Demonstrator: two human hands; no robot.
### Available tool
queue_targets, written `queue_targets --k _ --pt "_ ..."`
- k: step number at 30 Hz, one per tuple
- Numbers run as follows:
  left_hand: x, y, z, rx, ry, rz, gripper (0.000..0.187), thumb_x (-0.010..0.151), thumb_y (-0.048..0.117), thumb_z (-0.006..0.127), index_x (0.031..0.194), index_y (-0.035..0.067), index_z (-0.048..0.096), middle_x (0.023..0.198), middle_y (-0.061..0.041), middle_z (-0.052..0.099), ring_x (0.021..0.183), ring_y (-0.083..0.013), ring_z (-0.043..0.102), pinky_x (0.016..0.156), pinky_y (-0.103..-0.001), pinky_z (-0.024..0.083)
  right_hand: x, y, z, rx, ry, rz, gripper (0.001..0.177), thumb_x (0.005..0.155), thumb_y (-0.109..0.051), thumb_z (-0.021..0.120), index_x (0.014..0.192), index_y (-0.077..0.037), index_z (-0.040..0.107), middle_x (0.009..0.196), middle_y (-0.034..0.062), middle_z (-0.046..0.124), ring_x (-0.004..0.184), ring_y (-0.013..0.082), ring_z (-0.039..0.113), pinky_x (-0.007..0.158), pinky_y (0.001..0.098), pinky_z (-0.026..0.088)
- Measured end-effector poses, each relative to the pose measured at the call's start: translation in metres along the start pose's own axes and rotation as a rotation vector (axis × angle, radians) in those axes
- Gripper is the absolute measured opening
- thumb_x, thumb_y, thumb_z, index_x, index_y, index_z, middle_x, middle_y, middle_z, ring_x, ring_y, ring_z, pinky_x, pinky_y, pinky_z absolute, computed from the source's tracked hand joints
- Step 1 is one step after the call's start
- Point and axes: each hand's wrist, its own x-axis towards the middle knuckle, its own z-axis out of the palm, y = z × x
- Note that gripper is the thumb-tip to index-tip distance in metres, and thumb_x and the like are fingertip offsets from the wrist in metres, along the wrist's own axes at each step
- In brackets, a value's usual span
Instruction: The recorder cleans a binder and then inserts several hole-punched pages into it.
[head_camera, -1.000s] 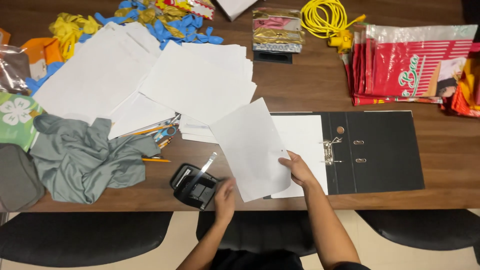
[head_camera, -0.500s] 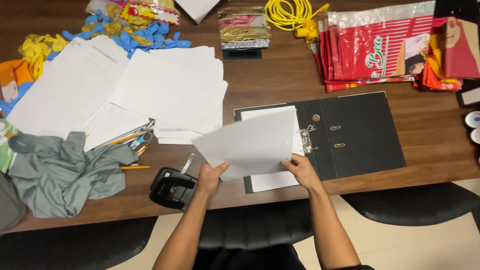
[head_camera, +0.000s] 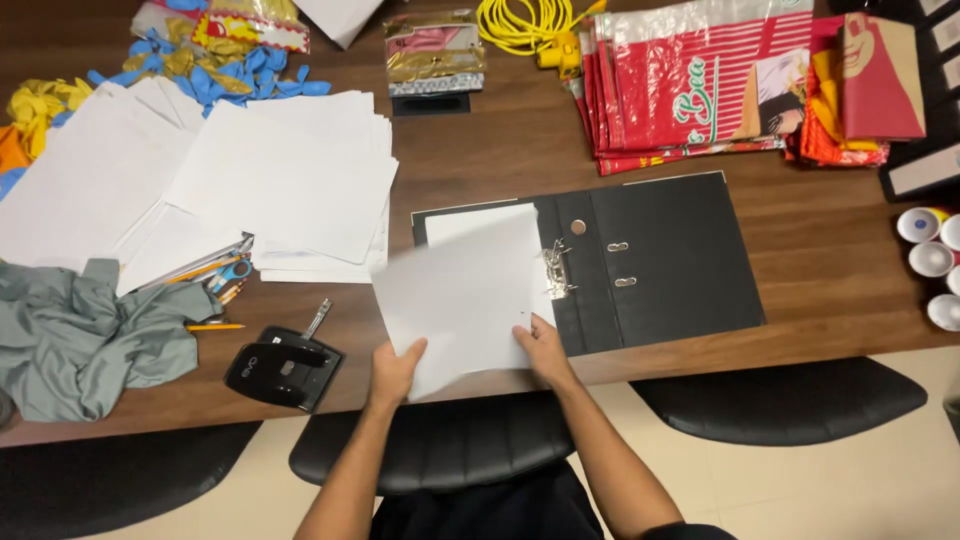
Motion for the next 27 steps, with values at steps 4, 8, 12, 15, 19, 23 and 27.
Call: queue_targets --k 4,8,12,15,19,23,27 --pt "0.017 0.019 0.024 0.033 0.006 -0.057 0.029 0.091 0.015 0.071 0.110 -0.007 0.072 0.097 -0.011 0.078 0.083 -0.0173 0.071 0.074 -0.032 0.057 0.004 -0.010 -0.023 0.296 -0.042 0.119 0.024 0.099 -0.009 0.059 0.119 0.003 0.063 0.101 0.0103 0.074 0.087 0.0154 0.067 0.078 0.0315 0.055" --pt "0.037 0.024 0.054 -0.050 -0.026 -0.140 0.029 0.089 0.010 0.072 0.112 -0.007 0.071 0.101 -0.013 0.077 0.085 -0.0189 0.071 0.075 -0.032 0.057 0.009 0.014 -0.050 0.334 -0.045 0.165 0.026 0.100 -0.008 0.057 0.121 0.005 0.063 0.105 0.0115 0.074 0.091 0.0158 0.069 0.082 0.0302 0.056" --pt "0.048 0.043 0.075 0.054 -0.050 -0.207 0.029 0.087 0.008 0.071 0.113 -0.006 0.071 0.102 -0.015 0.078 0.086 -0.0204 0.072 0.077 -0.033 0.057 0.015 0.027 -0.065 0.356 0.005 0.225 0.028 0.100 -0.009 0.056 0.122 0.007 0.064 0.106 0.0131 0.074 0.093 0.0178 0.069 0.084 0.0310 0.056" --pt "0.052 0.069 0.083 0.044 -0.100 -0.172 0.030 0.088 0.007 0.069 0.114 -0.008 0.070 0.102 -0.016 0.077 0.086 -0.0229 0.072 0.077 -0.034 0.057 0.023 0.014 -0.069 0.386 0.005 0.258 0.031 0.100 -0.009 0.055 0.125 0.007 0.062 0.111 0.0142 0.072 0.097 0.0195 0.069 0.087 0.0319 0.055" --pt "0.064 0.090 0.093 0.151 -0.086 -0.187 0.033 0.086 0.007 0.070 0.116 -0.007 0.071 0.102 -0.016 0.077 0.086 -0.0226 0.072 0.078 -0.033 0.056 0.031 0.004 -0.073 0.407 -0.002 0.313 0.033 0.099 -0.009 0.053 0.127 0.006 0.061 0.115 0.0168 0.072 0.101 0.0222 0.070 0.089 0.0339 0.056" --pt "0.062 0.105 0.092 0.165 -0.080 -0.188 0.032 0.085 0.007 0.070 0.111 -0.010 0.072 0.099 -0.018 0.077 0.082 -0.0235 0.072 0.074 -0.034 0.056 0.031 0.013 -0.071 0.498 -0.055 0.334 0.034 0.099 -0.007 0.053 0.130 0.006 0.060 0.119 0.0149 0.070 0.106 0.0212 0.069 0.092 0.0332 0.055" --pt "0.057 0.113 0.091 0.126 -0.062 -0.227 0.030 0.084 0.006 0.070 0.110 -0.009 0.071 0.099 -0.018 0.077 0.081 -0.0227 0.072 0.073 -0.034 0.056 0.037 0.029 -0.069 0.594 -0.114 0.322 0.033 0.100 -0.007 0.054 0.129 0.007 0.060 0.119 0.0156 0.069 0.106 0.0222 0.068 0.093 0.0344 0.055"
